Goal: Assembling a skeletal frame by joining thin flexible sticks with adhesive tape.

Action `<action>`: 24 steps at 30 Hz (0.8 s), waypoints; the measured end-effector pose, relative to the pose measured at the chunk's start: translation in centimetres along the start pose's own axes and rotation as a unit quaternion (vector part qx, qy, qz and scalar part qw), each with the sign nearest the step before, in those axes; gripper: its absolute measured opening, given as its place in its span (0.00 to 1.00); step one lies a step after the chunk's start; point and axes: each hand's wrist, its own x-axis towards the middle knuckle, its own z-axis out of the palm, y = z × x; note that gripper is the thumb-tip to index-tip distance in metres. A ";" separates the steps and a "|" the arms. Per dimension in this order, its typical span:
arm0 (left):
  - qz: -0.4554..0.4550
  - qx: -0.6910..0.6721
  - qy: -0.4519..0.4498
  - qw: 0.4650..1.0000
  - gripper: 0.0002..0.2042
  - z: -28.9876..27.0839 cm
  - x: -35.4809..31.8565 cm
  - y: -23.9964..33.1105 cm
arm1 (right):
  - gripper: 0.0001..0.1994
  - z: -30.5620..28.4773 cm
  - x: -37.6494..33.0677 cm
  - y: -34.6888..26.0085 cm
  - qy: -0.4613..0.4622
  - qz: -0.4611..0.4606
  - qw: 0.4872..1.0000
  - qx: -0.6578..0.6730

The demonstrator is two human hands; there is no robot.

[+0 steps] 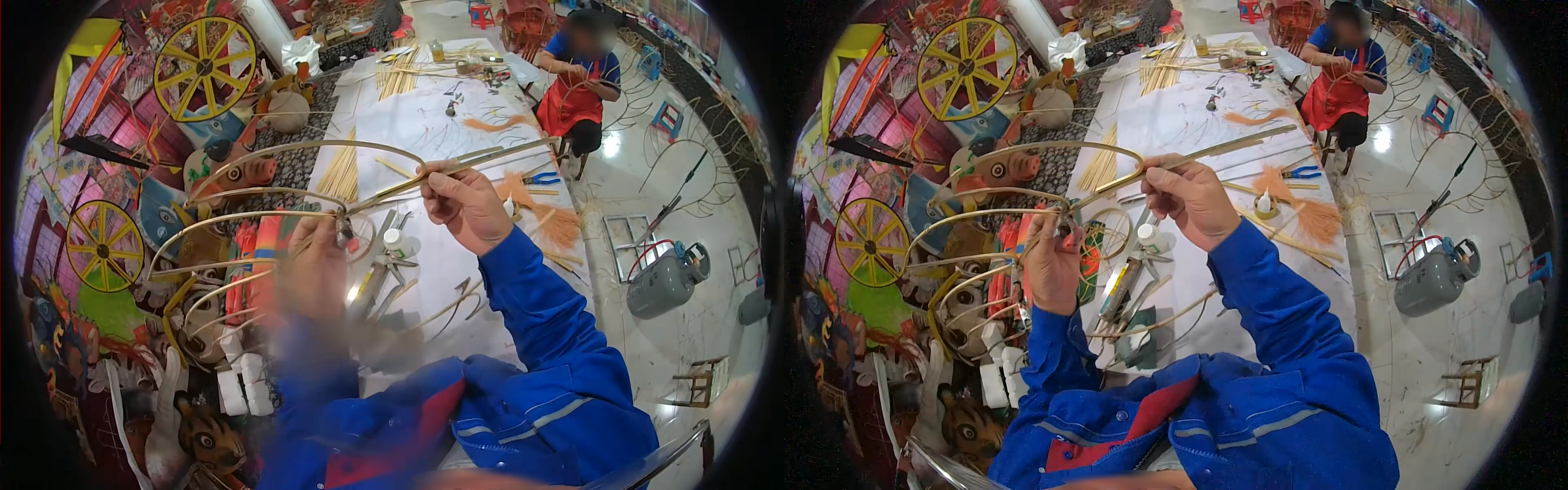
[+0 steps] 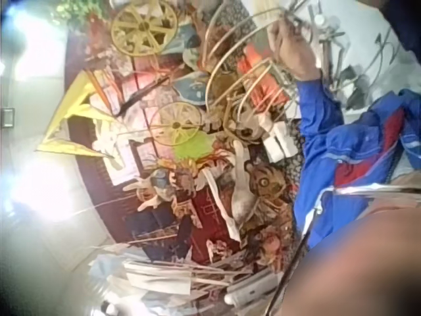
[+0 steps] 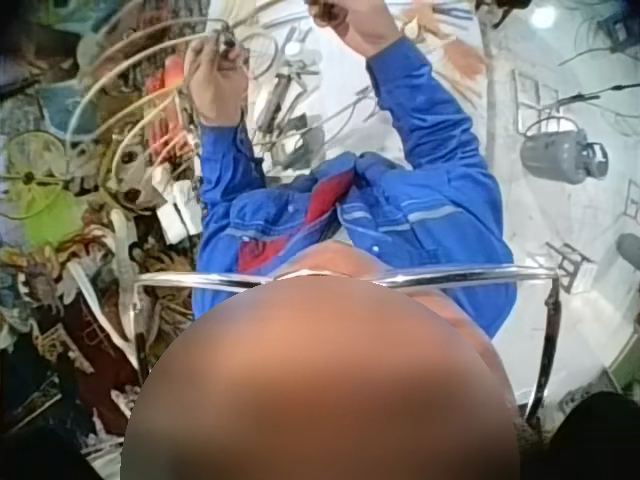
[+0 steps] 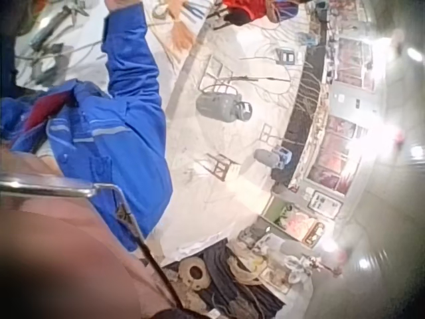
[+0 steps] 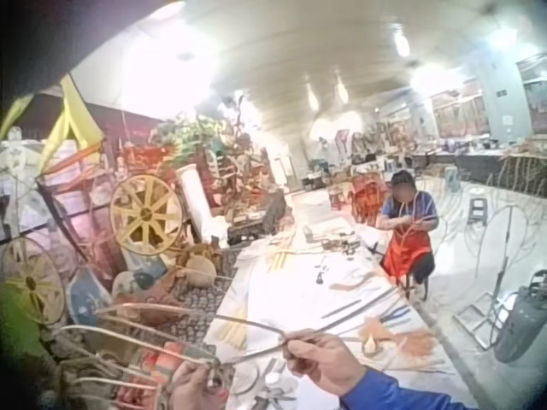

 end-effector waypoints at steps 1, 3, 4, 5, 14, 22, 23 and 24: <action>-0.007 0.064 0.034 0.997 0.06 -0.3 0.1 0.3 | 0.10 0.0 -0.1 -0.1 -0.001 -0.002 1.000 0.003; -0.060 -0.004 0.016 0.998 0.07 0.4 0.7 1.7 | 0.12 0.1 -0.1 -0.5 0.004 -0.018 1.000 -0.006; -0.060 -0.005 0.015 0.998 0.07 0.6 1.1 1.9 | 0.12 0.1 -0.2 -0.9 0.004 -0.019 1.000 -0.007; -0.048 -0.011 0.002 0.999 0.08 0.7 1.3 2.0 | 0.13 0.0 -0.2 -1.5 0.018 -0.032 0.999 0.014; -0.068 -0.005 -0.036 0.997 0.11 2.6 -0.2 1.4 | 0.18 -1.4 -4.2 -4.0 0.136 -0.057 0.989 -0.011; -0.041 0.230 -0.031 0.972 0.15 -0.8 -9.6 0.6 | 0.18 -2.7 -11.2 -1.9 0.100 0.040 0.994 -0.008; -0.048 0.139 0.016 0.989 0.14 -0.7 -11.5 -0.2 | 0.18 -3.0 -12.2 -1.6 0.092 0.048 0.994 -0.013; -0.057 0.041 0.054 0.996 0.14 -0.7 -13.1 -1.5 | 0.18 -3.6 -13.6 -1.1 0.095 0.049 0.994 -0.023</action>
